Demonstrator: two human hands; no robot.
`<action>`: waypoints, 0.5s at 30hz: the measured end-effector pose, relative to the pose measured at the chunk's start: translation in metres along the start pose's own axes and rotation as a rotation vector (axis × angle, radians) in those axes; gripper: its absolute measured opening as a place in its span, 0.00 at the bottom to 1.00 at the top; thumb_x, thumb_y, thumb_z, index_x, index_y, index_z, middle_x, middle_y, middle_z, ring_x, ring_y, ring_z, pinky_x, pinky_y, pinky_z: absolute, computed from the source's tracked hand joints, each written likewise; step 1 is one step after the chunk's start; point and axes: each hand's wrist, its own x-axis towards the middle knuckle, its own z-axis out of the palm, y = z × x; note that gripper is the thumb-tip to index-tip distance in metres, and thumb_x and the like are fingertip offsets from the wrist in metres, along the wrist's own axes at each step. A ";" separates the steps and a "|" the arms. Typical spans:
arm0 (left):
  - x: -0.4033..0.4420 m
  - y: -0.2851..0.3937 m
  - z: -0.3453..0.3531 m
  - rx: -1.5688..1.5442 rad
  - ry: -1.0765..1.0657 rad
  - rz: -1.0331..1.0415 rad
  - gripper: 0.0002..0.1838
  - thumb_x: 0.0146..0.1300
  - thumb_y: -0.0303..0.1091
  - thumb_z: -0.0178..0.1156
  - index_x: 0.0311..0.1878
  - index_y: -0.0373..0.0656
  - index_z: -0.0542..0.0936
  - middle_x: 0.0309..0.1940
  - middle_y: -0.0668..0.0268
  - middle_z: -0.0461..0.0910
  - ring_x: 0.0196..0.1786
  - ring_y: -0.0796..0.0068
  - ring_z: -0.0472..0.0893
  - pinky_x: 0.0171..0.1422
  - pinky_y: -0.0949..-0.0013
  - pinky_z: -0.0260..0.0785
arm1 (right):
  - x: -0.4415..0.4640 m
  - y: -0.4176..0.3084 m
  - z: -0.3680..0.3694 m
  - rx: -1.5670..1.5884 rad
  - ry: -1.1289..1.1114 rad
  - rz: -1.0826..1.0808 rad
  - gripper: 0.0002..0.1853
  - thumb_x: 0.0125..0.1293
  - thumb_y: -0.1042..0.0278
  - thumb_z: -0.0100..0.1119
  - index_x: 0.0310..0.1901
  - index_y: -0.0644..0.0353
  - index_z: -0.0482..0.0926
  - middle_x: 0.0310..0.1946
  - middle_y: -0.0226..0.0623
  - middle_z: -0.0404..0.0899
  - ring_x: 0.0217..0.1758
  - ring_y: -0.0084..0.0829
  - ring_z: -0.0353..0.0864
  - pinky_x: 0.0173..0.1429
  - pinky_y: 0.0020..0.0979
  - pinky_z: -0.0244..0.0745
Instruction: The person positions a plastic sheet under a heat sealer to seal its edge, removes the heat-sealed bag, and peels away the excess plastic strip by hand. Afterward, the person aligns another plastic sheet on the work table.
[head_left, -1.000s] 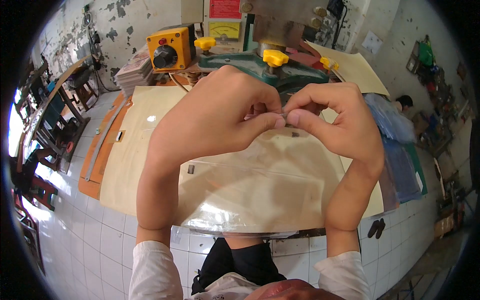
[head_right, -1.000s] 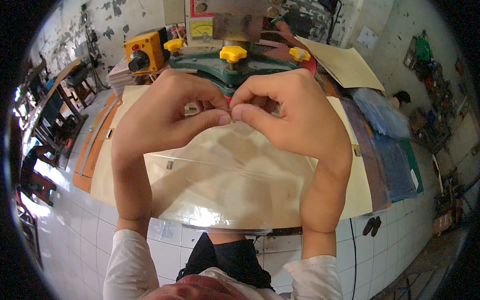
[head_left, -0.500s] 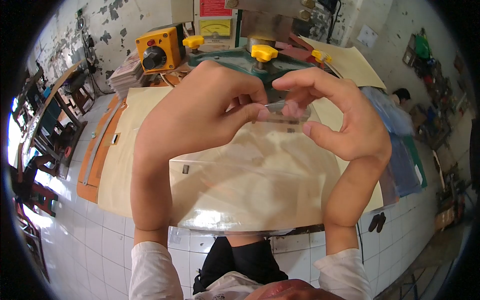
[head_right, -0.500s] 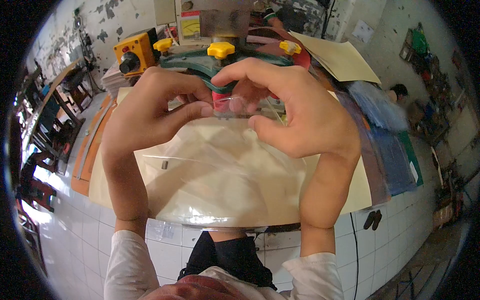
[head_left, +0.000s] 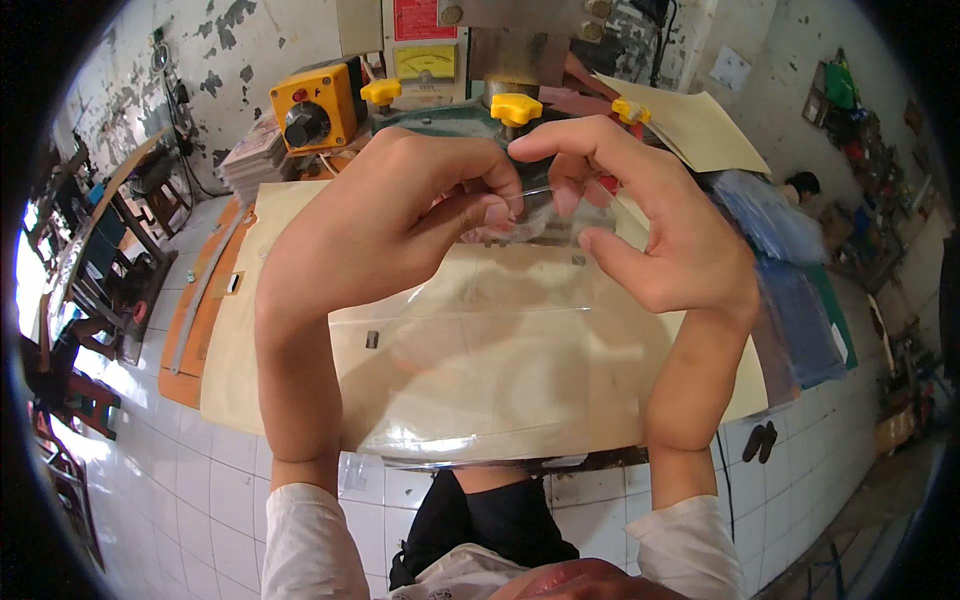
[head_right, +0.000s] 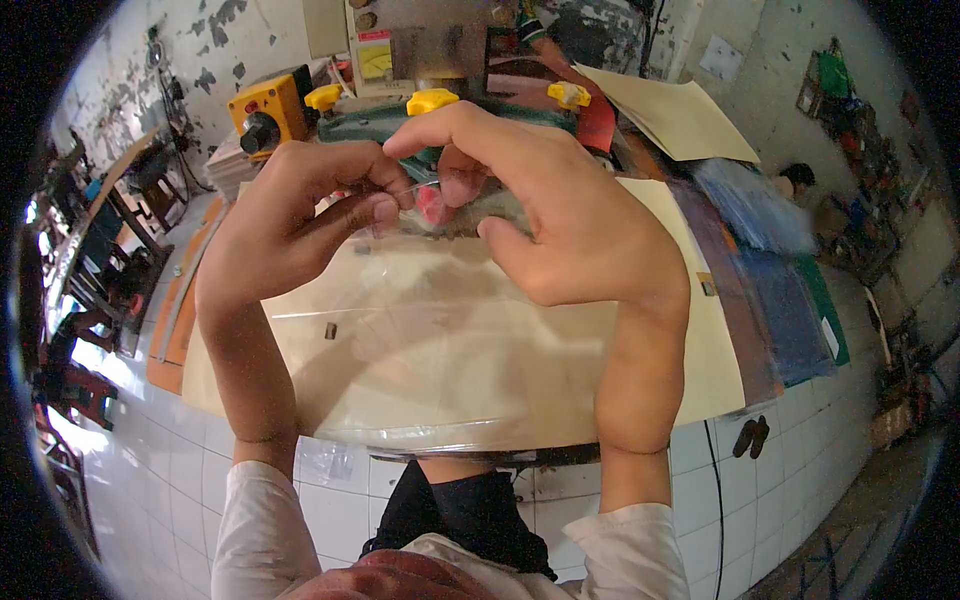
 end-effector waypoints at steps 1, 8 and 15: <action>0.000 0.000 0.000 0.015 0.015 0.013 0.04 0.72 0.22 0.62 0.46 0.32 0.82 0.33 0.63 0.84 0.36 0.78 0.82 0.44 0.71 0.77 | 0.001 -0.001 0.000 -0.001 0.001 -0.002 0.40 0.46 0.85 0.54 0.68 0.61 0.74 0.45 0.29 0.74 0.47 0.22 0.74 0.49 0.26 0.64; 0.001 0.004 -0.002 0.003 0.025 -0.083 0.05 0.73 0.25 0.62 0.44 0.31 0.82 0.30 0.63 0.83 0.33 0.80 0.82 0.41 0.73 0.77 | 0.002 -0.001 0.000 -0.001 0.025 0.003 0.37 0.48 0.82 0.66 0.65 0.61 0.77 0.46 0.29 0.79 0.45 0.23 0.75 0.50 0.26 0.68; 0.000 0.004 -0.001 0.072 0.050 -0.081 0.06 0.72 0.26 0.62 0.42 0.30 0.81 0.30 0.64 0.83 0.32 0.80 0.82 0.40 0.74 0.77 | 0.004 0.004 -0.001 -0.057 0.023 -0.007 0.34 0.49 0.79 0.71 0.63 0.61 0.80 0.42 0.28 0.79 0.42 0.23 0.74 0.48 0.26 0.68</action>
